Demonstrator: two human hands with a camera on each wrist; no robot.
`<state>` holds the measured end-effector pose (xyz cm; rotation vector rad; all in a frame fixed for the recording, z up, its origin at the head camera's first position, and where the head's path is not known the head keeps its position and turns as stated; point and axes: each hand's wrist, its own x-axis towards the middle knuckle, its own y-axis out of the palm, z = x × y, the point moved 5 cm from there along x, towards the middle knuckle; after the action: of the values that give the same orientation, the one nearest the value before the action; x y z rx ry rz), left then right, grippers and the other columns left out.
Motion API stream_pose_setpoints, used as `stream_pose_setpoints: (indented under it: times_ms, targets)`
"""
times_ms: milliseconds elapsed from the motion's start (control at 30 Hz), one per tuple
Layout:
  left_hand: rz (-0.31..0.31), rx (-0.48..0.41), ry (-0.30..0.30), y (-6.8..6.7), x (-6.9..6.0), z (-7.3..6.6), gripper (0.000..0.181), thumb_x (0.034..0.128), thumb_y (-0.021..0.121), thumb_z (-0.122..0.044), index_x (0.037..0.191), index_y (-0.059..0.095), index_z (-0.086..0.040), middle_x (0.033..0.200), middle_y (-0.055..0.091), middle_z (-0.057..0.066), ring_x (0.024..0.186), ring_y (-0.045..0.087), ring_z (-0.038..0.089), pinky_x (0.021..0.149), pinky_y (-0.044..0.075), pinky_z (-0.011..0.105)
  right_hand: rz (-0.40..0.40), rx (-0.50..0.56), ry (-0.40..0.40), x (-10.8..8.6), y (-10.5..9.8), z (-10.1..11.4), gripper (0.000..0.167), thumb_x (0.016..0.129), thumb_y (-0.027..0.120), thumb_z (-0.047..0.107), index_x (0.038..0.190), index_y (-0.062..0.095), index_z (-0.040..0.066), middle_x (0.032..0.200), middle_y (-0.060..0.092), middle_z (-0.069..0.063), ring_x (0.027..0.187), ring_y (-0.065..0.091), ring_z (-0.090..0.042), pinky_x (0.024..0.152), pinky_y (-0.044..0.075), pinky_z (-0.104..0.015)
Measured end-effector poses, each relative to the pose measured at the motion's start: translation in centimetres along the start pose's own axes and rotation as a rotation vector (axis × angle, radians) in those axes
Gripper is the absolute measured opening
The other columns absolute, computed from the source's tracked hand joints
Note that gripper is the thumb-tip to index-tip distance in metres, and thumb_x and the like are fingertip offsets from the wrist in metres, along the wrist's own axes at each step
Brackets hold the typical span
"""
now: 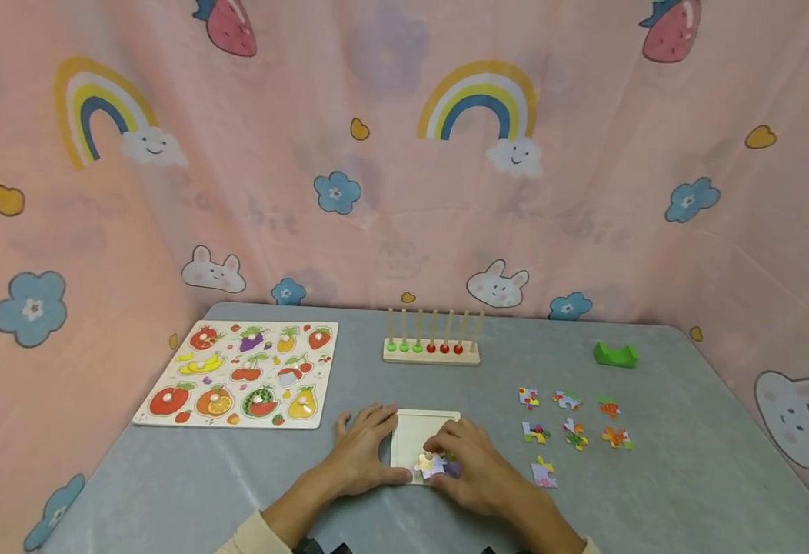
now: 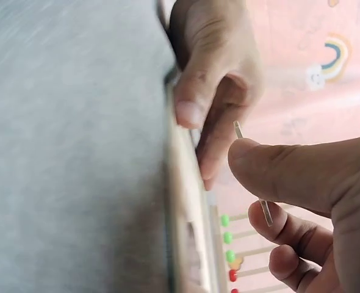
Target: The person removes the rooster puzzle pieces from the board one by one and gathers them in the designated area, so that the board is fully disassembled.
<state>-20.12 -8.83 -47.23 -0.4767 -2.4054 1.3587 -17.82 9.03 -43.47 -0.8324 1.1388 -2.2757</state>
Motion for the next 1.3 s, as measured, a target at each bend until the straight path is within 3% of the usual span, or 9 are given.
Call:
stream_pose_setpoints:
  times_ms: [167, 400, 567, 900, 1133, 1300]
  targets:
    - [0.005, 0.002, -0.009, 0.1, 0.0, 0.0, 0.087, 0.0709, 0.081, -0.051, 0.138, 0.052, -0.004, 0.146, 0.043, 0.006, 0.136, 0.031, 0.03, 0.101, 0.009, 0.066, -0.031, 0.018, 0.004, -0.3, -1.1, 0.5, 0.027, 0.076, 0.082, 0.02, 0.1, 0.068, 0.019, 0.098, 0.051, 0.016, 0.095, 0.044, -0.008, 0.08, 0.036, -0.042]
    - [0.007, 0.0, -0.024, 0.1, -0.1, -0.1, 0.088, 0.0705, 0.082, -0.05, 0.138, 0.052, -0.003, 0.146, 0.043, 0.006, 0.136, 0.031, 0.03, 0.101, 0.008, 0.065, -0.126, 0.025, -0.079, -0.9, -3.1, 1.2, 0.032, 0.072, 0.084, 0.014, 0.099, 0.068, 0.02, 0.099, 0.053, 0.015, 0.098, 0.046, -0.008, 0.08, 0.038, -0.038]
    - [0.005, 0.005, -0.026, 0.1, 0.0, -0.1, 0.087, 0.07, 0.082, -0.05, 0.138, 0.053, -0.004, 0.146, 0.043, 0.006, 0.136, 0.031, 0.029, 0.101, 0.009, 0.065, -0.136, 0.006, -0.064, -1.5, -4.4, 1.4, 0.035, 0.071, 0.085, 0.014, 0.1, 0.068, 0.023, 0.103, 0.052, 0.016, 0.098, 0.045, -0.008, 0.08, 0.038, -0.037]
    - [0.007, -0.002, -0.021, 0.1, 0.1, -0.1, 0.087, 0.0707, 0.082, -0.049, 0.138, 0.052, -0.004, 0.146, 0.043, 0.006, 0.136, 0.03, 0.029, 0.101, 0.008, 0.065, -0.227, -0.015, -0.08, -3.5, -6.8, 0.8, 0.043, 0.067, 0.087, 0.013, 0.102, 0.067, 0.028, 0.105, 0.054, 0.017, 0.102, 0.047, -0.009, 0.084, 0.03, -0.033]
    - [0.006, 0.004, -0.019, 0.2, 0.1, -0.1, 0.087, 0.0708, 0.082, -0.05, 0.139, 0.052, -0.004, 0.146, 0.043, 0.006, 0.136, 0.03, 0.029, 0.101, 0.008, 0.065, -0.283, -0.034, -0.082, -5.1, -8.2, 0.0, 0.047, 0.065, 0.087, 0.01, 0.104, 0.068, 0.028, 0.105, 0.057, 0.015, 0.1, 0.048, -0.012, 0.086, 0.032, -0.026]
    - [0.008, 0.013, -0.024, 0.1, 0.1, 0.0, 0.087, 0.0709, 0.082, -0.051, 0.139, 0.052, -0.004, 0.147, 0.042, 0.005, 0.136, 0.03, 0.028, 0.101, 0.008, 0.065, -0.31, -0.052, -0.065, -6.0, -9.1, -0.8, 0.049, 0.063, 0.088, 0.007, 0.104, 0.069, 0.027, 0.104, 0.057, 0.014, 0.102, 0.047, -0.012, 0.085, 0.026, -0.03]
